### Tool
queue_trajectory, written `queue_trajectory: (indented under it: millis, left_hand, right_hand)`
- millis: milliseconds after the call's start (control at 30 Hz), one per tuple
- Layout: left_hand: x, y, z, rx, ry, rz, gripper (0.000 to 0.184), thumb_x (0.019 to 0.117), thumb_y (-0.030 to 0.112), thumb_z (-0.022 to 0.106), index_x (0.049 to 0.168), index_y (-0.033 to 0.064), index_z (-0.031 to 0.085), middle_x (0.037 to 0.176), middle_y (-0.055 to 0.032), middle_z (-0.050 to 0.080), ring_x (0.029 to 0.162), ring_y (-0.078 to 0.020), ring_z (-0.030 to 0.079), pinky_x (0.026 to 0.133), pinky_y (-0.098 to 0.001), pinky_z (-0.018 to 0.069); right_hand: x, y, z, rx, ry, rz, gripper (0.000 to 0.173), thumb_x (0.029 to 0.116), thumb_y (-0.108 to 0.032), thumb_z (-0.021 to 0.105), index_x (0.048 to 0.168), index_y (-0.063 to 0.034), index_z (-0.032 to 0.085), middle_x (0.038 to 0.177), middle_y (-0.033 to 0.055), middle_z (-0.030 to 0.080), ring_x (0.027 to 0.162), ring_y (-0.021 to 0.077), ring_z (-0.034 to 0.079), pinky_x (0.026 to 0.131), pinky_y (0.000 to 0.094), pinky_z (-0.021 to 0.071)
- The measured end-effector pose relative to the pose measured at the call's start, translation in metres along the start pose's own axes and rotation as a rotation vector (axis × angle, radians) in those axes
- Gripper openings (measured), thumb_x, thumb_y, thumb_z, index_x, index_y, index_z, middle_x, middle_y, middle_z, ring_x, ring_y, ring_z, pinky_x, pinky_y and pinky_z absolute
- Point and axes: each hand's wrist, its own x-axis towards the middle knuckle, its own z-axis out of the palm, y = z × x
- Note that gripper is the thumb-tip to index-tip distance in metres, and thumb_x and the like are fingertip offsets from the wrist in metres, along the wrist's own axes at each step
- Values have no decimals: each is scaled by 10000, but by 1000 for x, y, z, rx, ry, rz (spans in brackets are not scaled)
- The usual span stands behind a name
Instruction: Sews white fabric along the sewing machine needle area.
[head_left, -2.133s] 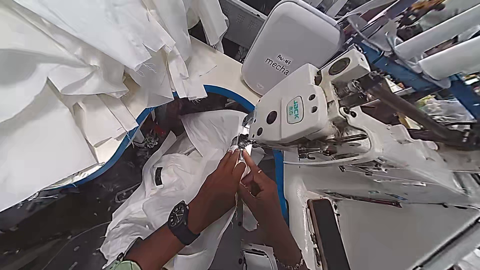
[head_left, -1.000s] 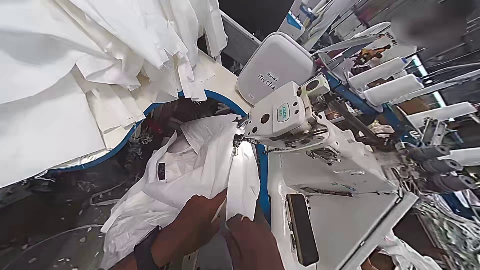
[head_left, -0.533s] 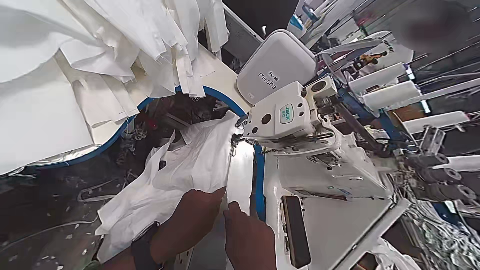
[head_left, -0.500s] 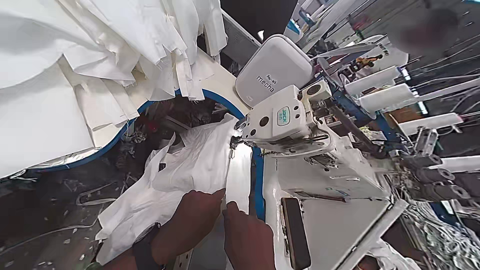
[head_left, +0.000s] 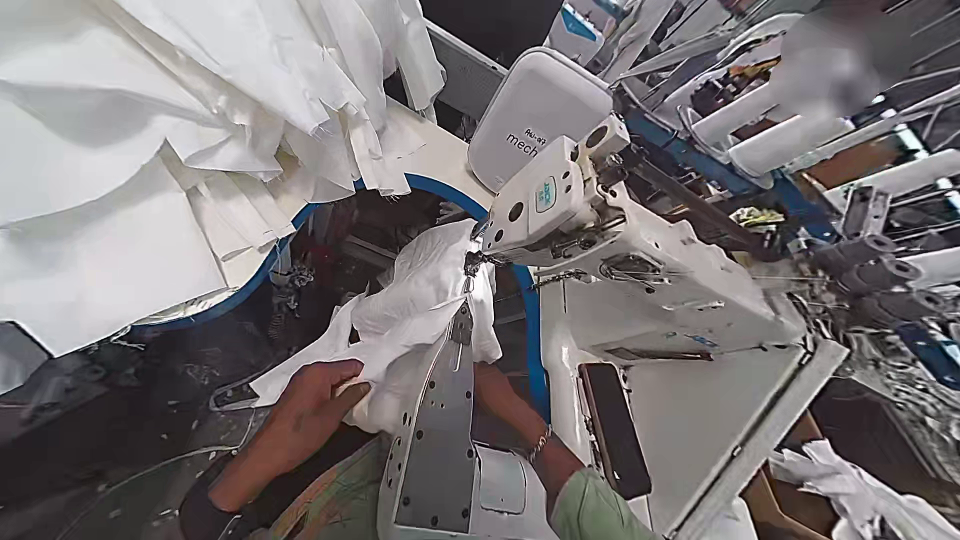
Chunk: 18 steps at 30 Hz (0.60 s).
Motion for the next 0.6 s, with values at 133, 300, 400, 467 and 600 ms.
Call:
queue_trajectory:
  millis: [133, 300, 400, 467, 600]
  left_hand:
    - [-11, 38, 16, -135, -123, 269, 264, 934, 232, 516, 748, 71, 612, 568, 3, 478, 509, -105, 481, 482, -317, 382]
    - [-21, 48, 58, 11, 68, 348, 249, 977, 208, 570, 918, 6, 703, 571, -91, 593, 471, -197, 586, 448, -364, 470]
    - [-20, 44, 67, -55, 8, 389, 274, 1003, 172, 515, 1037, 7, 731, 570, -73, 593, 454, -158, 557, 444, -312, 450]
    - [-14, 45, 74, -77, 5, 376, 311, 997, 168, 508, 1116, 9, 747, 583, -75, 616, 462, -159, 569, 458, -318, 454]
    - [9, 40, 84, -79, 119, 379, 305, 986, 182, 504, 1081, 46, 760, 529, -51, 575, 425, -169, 547, 418, -349, 421]
  right_hand:
    - [-18, 31, 5, 675, 470, -367, 129, 926, -7, 618, 999, 71, 690, 936, 107, 713, 914, 120, 680, 885, 306, 554]
    - [-145, -28, 46, 305, 764, -164, 347, 960, -183, 633, 1090, 135, 674, 646, 177, 675, 562, 336, 686, 549, 512, 551]
    - [-165, -38, 24, 24, 769, 25, 326, 992, -137, 589, 1190, 118, 637, 713, 218, 688, 606, 427, 694, 545, 572, 538]
    - [-161, -64, 21, -158, 865, -94, 119, 880, -29, 649, 924, 54, 722, 687, 166, 683, 567, 326, 695, 467, 455, 543]
    - [-138, -73, 14, -237, 841, -231, 68, 857, -59, 682, 855, -44, 749, 742, 122, 714, 686, 299, 725, 571, 441, 560]
